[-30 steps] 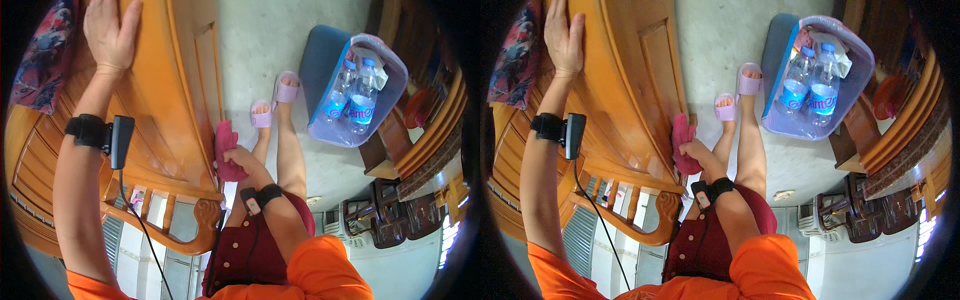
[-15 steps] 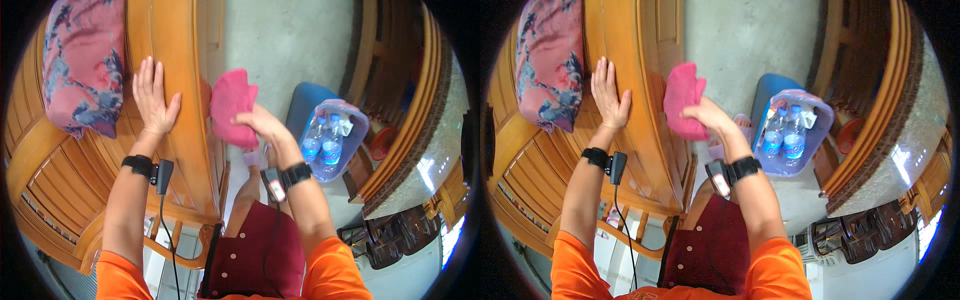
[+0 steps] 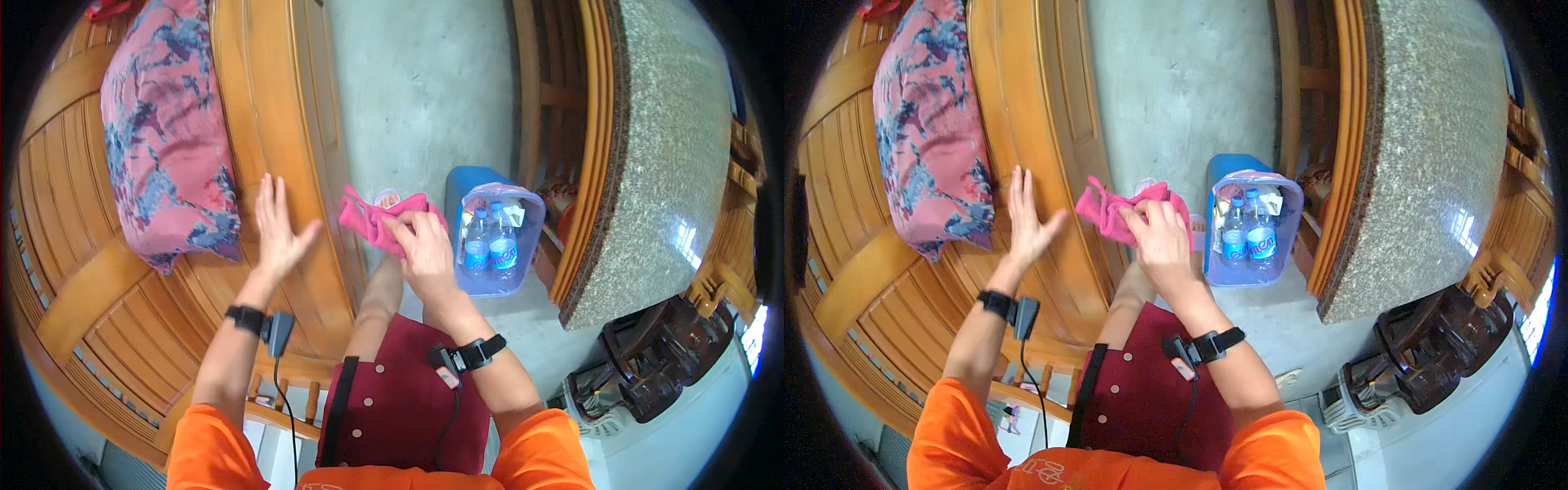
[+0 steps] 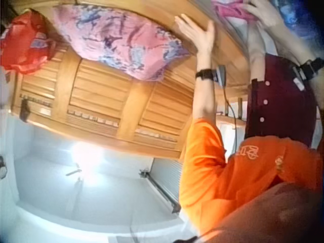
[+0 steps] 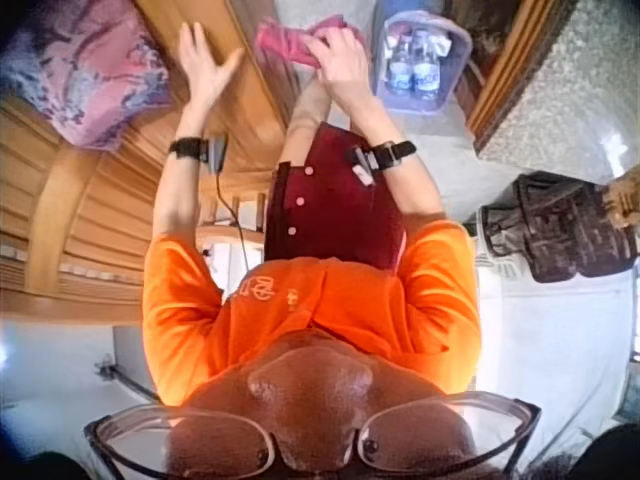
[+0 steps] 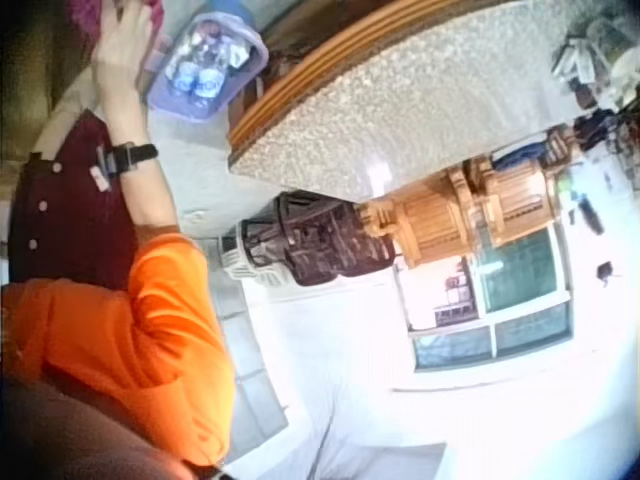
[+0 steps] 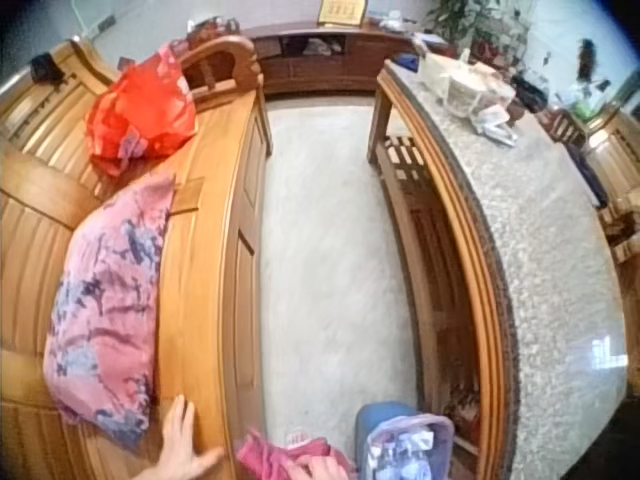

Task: Cleaning wooden bench and wall tiles with a cloth and bucket of water.

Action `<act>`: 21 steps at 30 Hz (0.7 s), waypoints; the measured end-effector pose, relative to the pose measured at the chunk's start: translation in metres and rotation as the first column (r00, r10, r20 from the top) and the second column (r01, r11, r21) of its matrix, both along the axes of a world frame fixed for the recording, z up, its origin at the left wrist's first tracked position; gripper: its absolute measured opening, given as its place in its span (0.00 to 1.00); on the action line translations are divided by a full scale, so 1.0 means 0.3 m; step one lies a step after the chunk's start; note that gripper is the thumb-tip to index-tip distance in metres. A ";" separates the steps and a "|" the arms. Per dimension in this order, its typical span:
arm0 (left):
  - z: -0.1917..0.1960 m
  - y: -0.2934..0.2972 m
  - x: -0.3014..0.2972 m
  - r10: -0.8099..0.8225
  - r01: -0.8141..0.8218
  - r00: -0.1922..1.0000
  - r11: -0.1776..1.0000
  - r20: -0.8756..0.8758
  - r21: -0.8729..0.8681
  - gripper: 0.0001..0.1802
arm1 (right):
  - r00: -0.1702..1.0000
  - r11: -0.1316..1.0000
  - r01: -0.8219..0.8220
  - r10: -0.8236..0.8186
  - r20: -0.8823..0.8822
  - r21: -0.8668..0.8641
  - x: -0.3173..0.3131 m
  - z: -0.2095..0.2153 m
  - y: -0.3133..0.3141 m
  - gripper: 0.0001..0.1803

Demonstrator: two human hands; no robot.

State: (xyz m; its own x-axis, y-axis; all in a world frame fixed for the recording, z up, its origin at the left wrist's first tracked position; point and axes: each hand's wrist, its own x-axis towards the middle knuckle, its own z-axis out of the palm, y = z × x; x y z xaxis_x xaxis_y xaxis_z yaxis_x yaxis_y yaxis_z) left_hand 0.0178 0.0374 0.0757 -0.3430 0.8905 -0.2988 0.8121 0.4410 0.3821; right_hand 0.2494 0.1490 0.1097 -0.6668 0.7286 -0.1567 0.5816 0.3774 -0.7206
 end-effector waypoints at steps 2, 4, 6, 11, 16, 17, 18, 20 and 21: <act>0.149 0.052 0.063 -0.253 0.234 0.960 0.960 0.118 0.155 0.56 | 1.000 1.000 -0.023 0.023 -0.002 0.017 -0.016 0.048 0.002 0.18; 0.244 0.088 0.135 -0.405 0.351 0.878 0.907 0.253 0.234 0.51 | 0.999 0.999 -0.025 0.026 -0.026 0.028 -0.031 0.095 0.010 0.18; 0.295 0.118 0.152 -0.472 0.450 0.852 0.881 0.227 0.146 0.41 | 0.998 0.999 -0.031 0.033 -0.061 0.030 -0.053 0.120 0.002 0.19; 0.349 0.141 0.139 -0.468 0.396 0.854 0.868 0.228 0.299 0.19 | 0.941 0.941 0.334 -0.336 -0.028 -0.060 -0.047 0.149 -0.041 0.32; 0.407 0.107 0.200 -0.447 0.350 0.846 0.877 0.291 0.329 0.17 | 0.368 -0.541 -0.366 -0.831 0.416 -0.757 0.078 0.141 -0.109 0.35; 0.409 0.093 0.213 -0.473 0.373 0.829 0.866 0.300 0.334 0.17 | 0.421 -0.536 -0.511 -0.838 0.348 -0.672 0.072 0.147 -0.118 0.30; 0.411 0.079 0.222 -0.497 0.395 0.812 0.854 0.307 0.338 0.17 | 0.422 -0.539 -0.510 -0.836 0.351 -0.671 0.061 0.155 -0.124 0.30; 0.413 0.058 0.229 -0.508 0.422 0.794 0.856 0.333 0.299 0.17 | 0.314 -0.377 -0.228 -0.901 0.298 -0.898 0.018 0.183 -0.125 0.29; 0.415 0.054 0.229 -0.479 0.420 0.800 0.877 0.360 0.232 0.18 | 0.331 -0.340 -0.186 -0.905 0.266 -0.922 0.025 0.154 -0.136 0.27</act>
